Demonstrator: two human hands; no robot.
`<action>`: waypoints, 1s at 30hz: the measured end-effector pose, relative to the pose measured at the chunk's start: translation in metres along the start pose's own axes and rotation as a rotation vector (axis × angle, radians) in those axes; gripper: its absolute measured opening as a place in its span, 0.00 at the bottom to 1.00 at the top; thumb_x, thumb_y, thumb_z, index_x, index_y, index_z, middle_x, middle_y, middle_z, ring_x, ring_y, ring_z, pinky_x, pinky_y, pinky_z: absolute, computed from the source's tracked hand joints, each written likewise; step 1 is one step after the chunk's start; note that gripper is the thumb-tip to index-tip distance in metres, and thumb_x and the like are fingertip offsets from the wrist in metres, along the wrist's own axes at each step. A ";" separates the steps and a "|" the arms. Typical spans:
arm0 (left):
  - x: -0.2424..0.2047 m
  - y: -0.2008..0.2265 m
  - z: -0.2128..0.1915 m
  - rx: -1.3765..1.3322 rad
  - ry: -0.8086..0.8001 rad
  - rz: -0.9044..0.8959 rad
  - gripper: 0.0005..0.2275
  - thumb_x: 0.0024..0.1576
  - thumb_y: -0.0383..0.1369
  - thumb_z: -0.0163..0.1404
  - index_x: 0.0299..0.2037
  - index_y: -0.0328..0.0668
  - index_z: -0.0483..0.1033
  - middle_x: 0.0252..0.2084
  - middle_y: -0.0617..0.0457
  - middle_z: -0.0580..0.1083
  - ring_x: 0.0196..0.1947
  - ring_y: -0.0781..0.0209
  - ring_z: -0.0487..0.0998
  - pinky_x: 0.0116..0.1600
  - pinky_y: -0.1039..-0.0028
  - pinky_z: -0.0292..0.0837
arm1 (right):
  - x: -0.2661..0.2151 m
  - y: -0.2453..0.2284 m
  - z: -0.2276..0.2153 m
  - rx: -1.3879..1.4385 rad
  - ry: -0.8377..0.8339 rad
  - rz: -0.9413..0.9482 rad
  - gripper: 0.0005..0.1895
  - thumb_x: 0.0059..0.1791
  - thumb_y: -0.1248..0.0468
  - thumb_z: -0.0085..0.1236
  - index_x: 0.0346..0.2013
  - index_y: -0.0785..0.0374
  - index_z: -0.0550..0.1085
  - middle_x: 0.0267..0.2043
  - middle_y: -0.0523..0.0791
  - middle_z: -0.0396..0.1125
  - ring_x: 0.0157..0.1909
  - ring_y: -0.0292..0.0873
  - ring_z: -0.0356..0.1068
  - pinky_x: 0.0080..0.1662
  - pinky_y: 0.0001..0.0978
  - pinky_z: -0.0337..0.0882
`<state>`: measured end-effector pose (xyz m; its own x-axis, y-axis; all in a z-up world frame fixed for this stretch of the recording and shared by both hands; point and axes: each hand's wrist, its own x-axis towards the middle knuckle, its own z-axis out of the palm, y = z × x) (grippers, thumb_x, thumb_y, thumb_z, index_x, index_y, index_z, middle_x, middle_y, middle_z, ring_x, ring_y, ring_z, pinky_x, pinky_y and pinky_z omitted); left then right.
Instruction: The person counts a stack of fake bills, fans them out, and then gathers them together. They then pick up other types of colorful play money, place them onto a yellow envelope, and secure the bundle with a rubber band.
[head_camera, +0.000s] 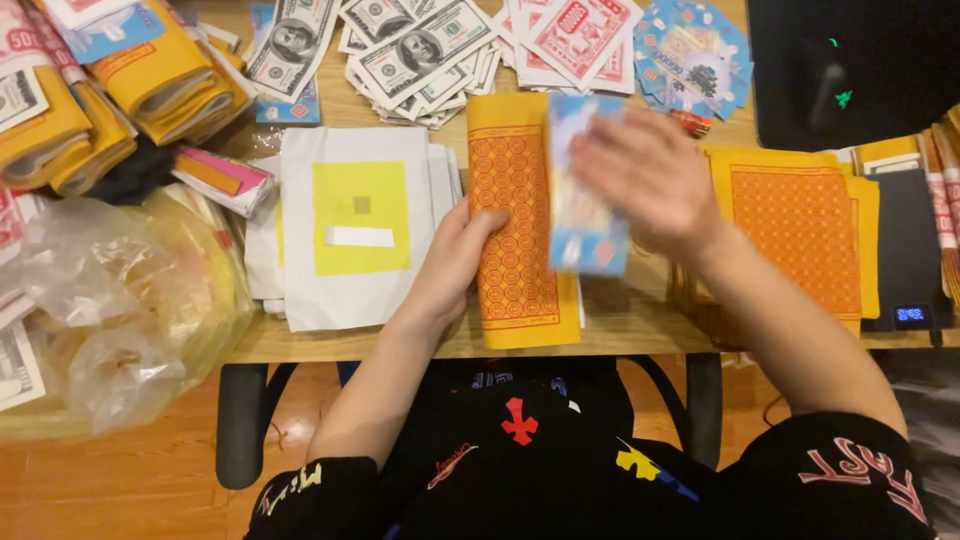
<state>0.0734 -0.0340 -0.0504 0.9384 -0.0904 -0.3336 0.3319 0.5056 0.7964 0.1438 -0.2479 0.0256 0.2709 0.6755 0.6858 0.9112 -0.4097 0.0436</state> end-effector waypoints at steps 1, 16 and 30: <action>0.006 -0.012 -0.005 -0.034 -0.019 0.066 0.15 0.55 0.33 0.51 0.50 0.32 0.73 0.38 0.44 0.74 0.38 0.54 0.77 0.40 0.62 0.77 | 0.000 -0.025 0.007 -0.010 -0.002 -0.186 0.13 0.53 0.69 0.46 0.47 0.61 0.78 0.53 0.50 0.73 0.56 0.52 0.71 0.59 0.49 0.65; -0.028 0.021 -0.020 -0.073 0.089 0.070 0.12 0.57 0.32 0.43 0.45 0.33 0.71 0.39 0.45 0.76 0.36 0.59 0.77 0.40 0.71 0.73 | 0.047 -0.016 0.001 0.396 -0.680 0.109 0.39 0.47 0.57 0.45 0.72 0.52 0.46 0.77 0.47 0.35 0.77 0.56 0.30 0.73 0.64 0.31; -0.029 0.029 -0.029 -0.098 0.145 -0.192 0.09 0.55 0.32 0.43 0.40 0.35 0.69 0.35 0.45 0.75 0.33 0.56 0.77 0.36 0.69 0.71 | 0.017 0.175 0.085 -0.225 -1.113 0.360 0.49 0.40 0.66 0.59 0.72 0.56 0.47 0.75 0.49 0.42 0.67 0.60 0.51 0.54 0.55 0.62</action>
<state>0.0530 0.0083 -0.0322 0.8332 -0.0717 -0.5484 0.4847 0.5722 0.6616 0.3343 -0.2560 -0.0166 0.7215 0.6151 -0.3179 0.6829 -0.7080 0.1800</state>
